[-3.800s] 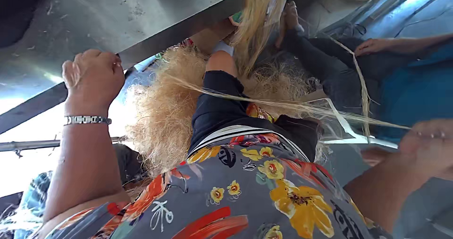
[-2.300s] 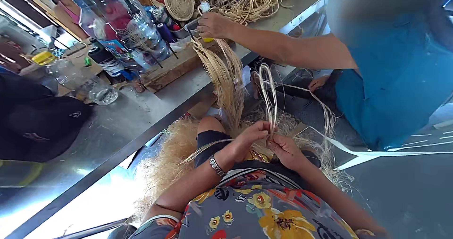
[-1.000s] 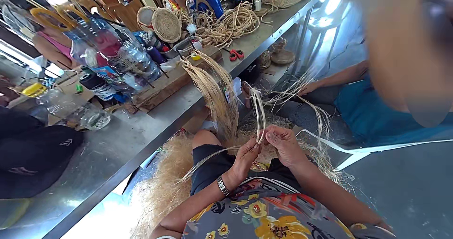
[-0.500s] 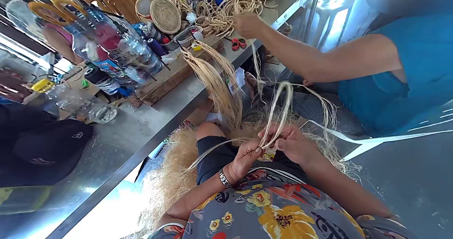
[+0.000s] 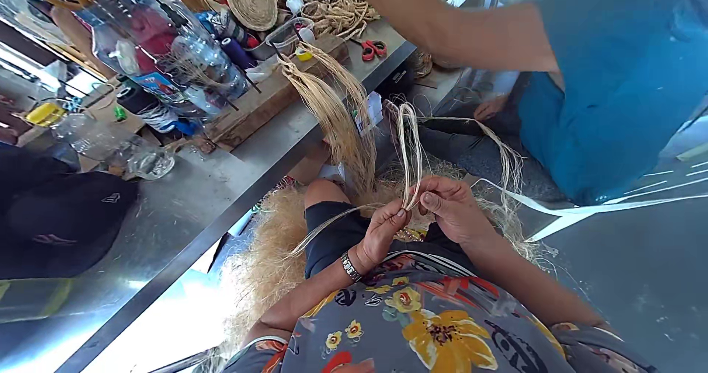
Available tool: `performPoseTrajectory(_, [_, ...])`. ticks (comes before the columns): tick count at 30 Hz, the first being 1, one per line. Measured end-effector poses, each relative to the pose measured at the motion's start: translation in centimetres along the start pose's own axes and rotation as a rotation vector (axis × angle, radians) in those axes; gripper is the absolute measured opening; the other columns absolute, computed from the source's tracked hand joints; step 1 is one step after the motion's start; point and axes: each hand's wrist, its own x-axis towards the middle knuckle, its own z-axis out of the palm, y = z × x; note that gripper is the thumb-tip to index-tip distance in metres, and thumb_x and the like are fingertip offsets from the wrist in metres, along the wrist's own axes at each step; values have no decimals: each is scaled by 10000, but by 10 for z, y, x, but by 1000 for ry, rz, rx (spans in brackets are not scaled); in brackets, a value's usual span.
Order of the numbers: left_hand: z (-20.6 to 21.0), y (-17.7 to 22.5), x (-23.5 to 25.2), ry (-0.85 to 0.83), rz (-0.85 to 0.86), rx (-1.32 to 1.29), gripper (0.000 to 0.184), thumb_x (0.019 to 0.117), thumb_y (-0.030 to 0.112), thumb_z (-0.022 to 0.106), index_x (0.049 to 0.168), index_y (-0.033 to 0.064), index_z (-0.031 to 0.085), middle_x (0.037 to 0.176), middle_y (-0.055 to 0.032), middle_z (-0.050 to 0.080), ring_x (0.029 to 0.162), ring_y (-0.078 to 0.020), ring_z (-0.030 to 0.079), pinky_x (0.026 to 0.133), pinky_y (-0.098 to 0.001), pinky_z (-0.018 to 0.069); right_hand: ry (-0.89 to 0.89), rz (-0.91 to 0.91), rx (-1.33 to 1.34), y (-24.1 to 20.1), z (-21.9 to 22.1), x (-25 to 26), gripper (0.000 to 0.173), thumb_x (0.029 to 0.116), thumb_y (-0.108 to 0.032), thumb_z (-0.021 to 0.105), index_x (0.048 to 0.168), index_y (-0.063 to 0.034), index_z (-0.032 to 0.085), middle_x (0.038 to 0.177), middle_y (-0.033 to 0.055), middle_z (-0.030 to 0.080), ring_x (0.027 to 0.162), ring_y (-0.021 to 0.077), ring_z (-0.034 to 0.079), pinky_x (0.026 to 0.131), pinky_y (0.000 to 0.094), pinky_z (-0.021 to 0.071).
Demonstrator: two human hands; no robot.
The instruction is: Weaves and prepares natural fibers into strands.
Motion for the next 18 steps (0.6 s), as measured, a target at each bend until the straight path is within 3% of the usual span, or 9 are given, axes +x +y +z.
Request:
performPoseTrajectory(9, [0, -2, 1, -36, -36, -14, 249, 1059, 294, 478, 861, 242, 617, 717, 188, 510, 665, 84, 440, 607, -138, 352, 55, 12, 18, -6, 0, 2, 65, 888, -128, 777, 932, -176, 781, 870, -60, 725, 711, 0, 632, 663, 180, 552])
performPoseTrajectory(18, [0, -3, 4, 86, -75, -69, 245, 1048, 255, 469, 848, 247, 611, 684, 179, 510, 600, 76, 419, 549, -134, 330, 110, 12, 1, -2, -6, 1, 90, 892, -87, 757, 905, -175, 771, 835, -55, 719, 675, 2, 627, 647, 179, 551])
